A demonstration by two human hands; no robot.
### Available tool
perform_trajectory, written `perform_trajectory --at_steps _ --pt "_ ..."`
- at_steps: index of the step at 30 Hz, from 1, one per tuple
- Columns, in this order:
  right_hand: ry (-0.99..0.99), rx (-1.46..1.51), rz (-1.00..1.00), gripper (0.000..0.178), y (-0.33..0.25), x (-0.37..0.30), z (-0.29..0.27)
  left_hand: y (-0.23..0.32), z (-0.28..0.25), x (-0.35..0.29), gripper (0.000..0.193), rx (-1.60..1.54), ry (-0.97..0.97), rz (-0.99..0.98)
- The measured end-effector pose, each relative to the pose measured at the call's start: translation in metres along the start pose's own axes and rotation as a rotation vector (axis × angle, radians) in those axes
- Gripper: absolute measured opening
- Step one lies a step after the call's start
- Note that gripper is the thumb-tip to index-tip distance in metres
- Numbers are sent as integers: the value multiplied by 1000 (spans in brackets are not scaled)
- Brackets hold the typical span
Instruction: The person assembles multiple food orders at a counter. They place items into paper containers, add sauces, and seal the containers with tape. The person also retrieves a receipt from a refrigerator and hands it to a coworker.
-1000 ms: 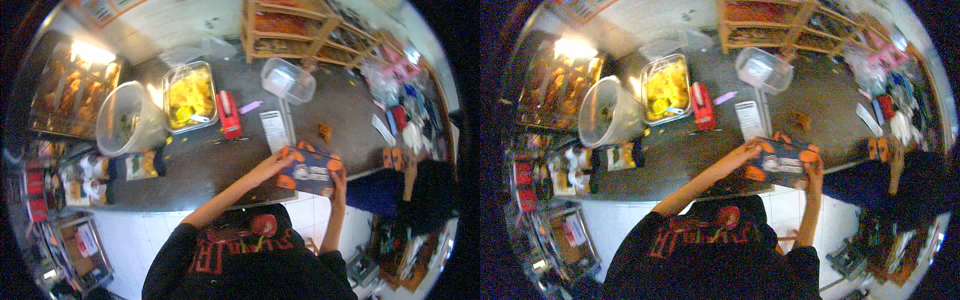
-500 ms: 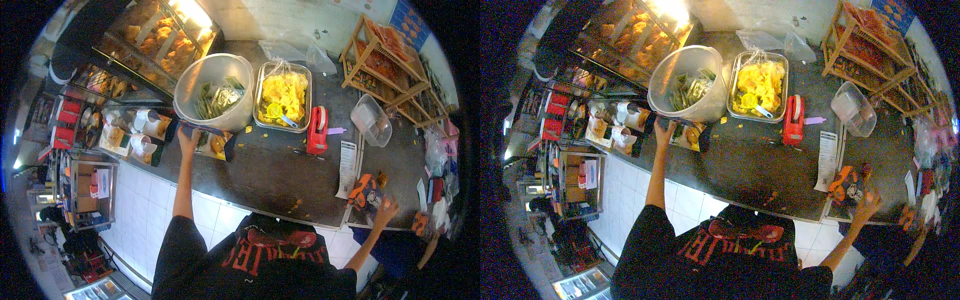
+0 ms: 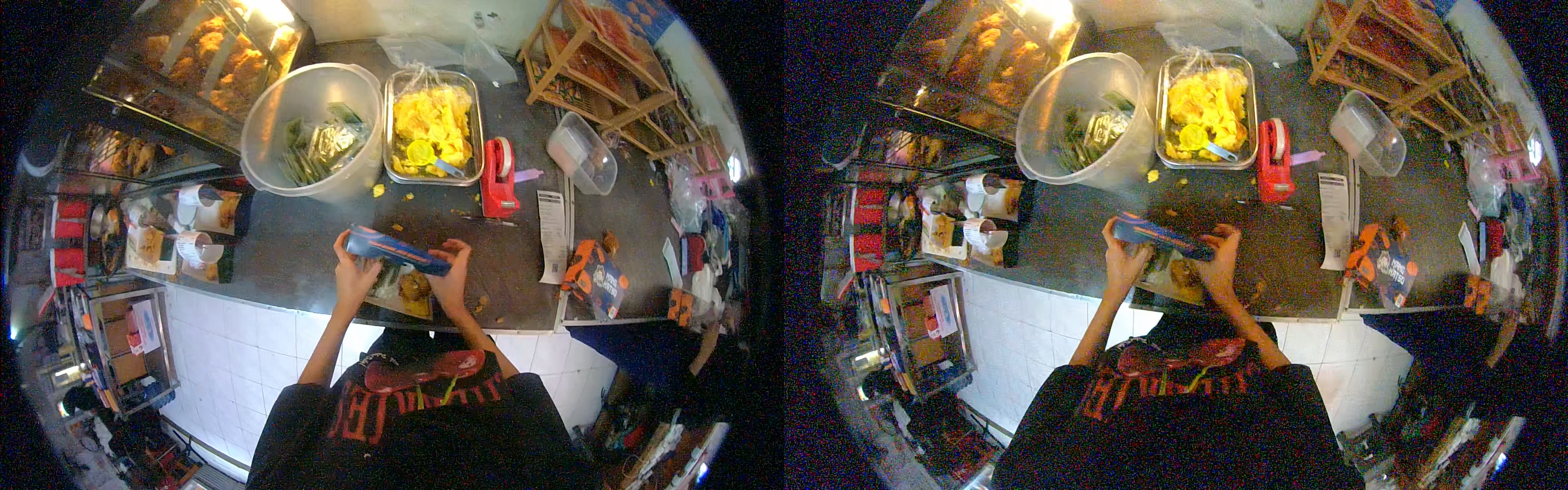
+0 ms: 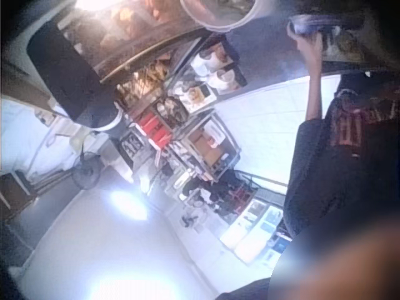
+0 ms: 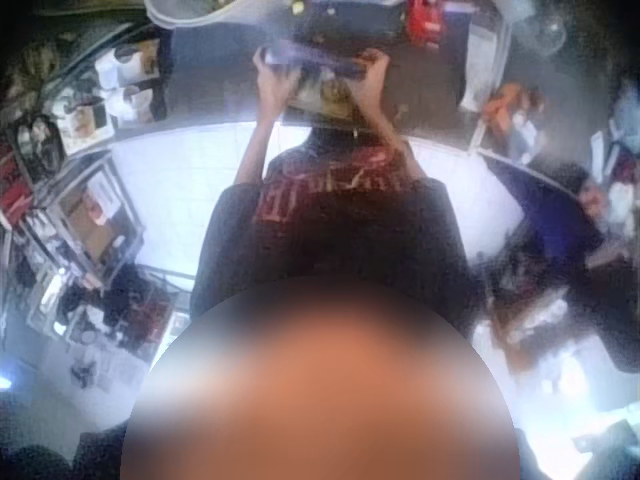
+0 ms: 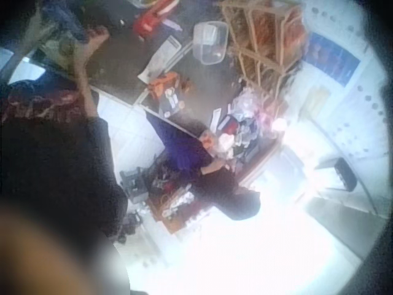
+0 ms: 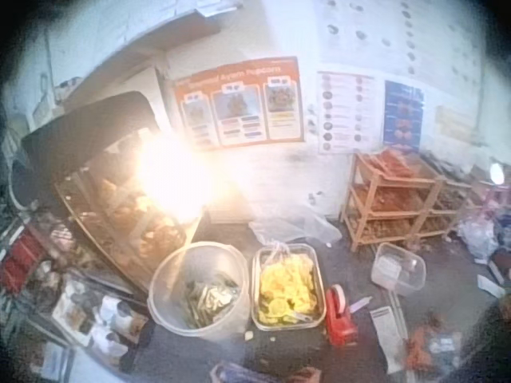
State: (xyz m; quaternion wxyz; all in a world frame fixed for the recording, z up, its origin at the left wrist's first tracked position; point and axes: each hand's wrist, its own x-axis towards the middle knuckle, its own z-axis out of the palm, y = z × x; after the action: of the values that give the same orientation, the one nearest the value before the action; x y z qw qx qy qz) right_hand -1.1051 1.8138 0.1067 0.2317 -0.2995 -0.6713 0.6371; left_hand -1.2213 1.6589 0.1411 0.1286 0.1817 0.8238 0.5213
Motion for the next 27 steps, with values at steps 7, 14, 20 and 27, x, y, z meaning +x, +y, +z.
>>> perform_trajectory --at_steps 7,14,20,27 --pt "-81 131 -165 56 -2 -13 -83 -18 -1 -5 39 41 -313 167" --pt "-231 -579 -358 35 8 18 -115 -44 18 13 28 212 -299 532" --pt "-409 -1019 -822 33 14 27 -137 -53 1 44 47 637 -492 1016" --pt "-525 -818 -245 60 3 -15 -133 -25 1 -28 59 417 -558 242"
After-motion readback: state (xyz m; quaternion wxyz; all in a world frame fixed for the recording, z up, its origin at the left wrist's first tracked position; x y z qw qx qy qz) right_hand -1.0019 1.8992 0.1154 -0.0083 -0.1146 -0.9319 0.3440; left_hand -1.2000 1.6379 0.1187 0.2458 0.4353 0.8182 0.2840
